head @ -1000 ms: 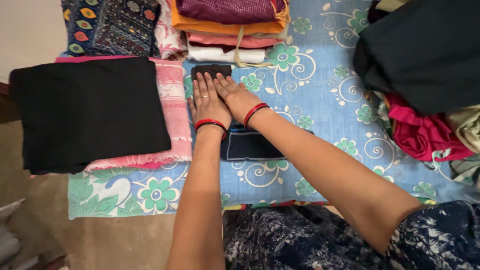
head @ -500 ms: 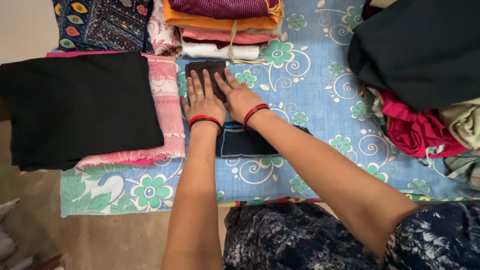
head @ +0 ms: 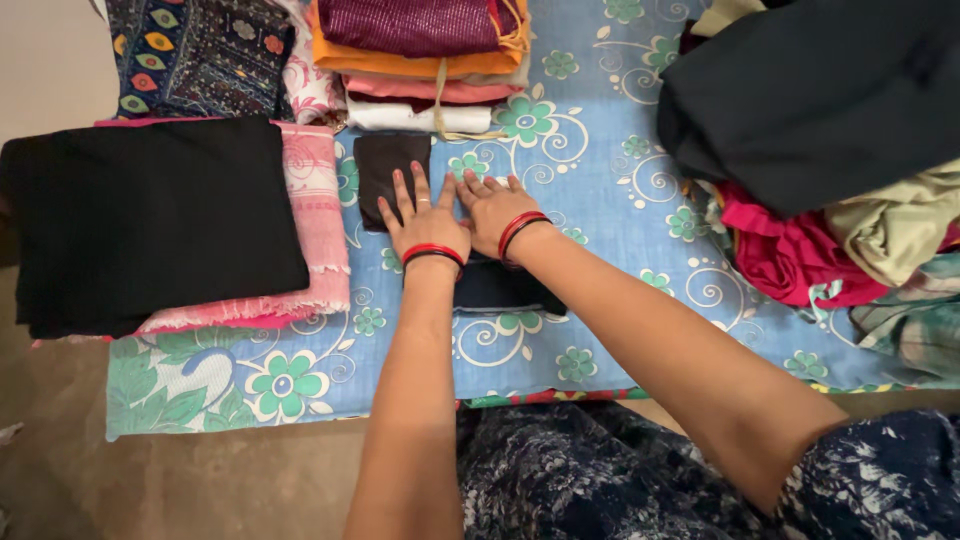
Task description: The person folds a pair of dark socks and a pair of dark blue socks on a floral-patterned table, then folds a pair of black trousers and a pair of beige trousers. Each item is smoothed and placed into a neat stack.
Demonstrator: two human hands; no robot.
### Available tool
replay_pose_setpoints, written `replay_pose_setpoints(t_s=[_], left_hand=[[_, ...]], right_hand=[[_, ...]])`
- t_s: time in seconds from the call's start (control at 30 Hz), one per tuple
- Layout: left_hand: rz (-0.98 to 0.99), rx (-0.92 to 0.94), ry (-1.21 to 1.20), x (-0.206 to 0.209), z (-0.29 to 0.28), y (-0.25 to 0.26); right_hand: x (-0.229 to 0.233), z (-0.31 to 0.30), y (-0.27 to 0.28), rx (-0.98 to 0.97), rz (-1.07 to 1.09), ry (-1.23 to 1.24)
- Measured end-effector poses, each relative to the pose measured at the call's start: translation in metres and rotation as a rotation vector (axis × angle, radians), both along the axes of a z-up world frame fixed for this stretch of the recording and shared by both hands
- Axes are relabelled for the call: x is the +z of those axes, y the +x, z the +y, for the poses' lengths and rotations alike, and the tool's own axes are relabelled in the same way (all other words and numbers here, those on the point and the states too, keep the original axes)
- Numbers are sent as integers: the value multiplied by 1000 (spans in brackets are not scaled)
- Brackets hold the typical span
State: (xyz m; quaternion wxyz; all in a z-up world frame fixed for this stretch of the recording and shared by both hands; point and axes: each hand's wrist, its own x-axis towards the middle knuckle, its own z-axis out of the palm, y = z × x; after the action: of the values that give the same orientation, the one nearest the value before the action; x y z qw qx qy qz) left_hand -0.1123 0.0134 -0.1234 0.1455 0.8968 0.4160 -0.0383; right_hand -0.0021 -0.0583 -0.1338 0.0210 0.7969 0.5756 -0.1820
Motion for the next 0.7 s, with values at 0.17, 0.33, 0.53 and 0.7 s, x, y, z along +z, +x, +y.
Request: replay_pose_setpoints(t_s=[0.17,0.33,0.53,0.7], left_hand=[[64,-2,-85,8,-18,2],[21,26,-105,11,-46,0],[-57,45,-90,-5,-83,-2],[-159,82,-94,-20,-111,-5]], right_hand=[[15,-25,5,-9,15,-63],[19,-46,6,-15,32,-93],[12,-89,-2,-12,106,1],[8,-118,-10,-6,84,24]])
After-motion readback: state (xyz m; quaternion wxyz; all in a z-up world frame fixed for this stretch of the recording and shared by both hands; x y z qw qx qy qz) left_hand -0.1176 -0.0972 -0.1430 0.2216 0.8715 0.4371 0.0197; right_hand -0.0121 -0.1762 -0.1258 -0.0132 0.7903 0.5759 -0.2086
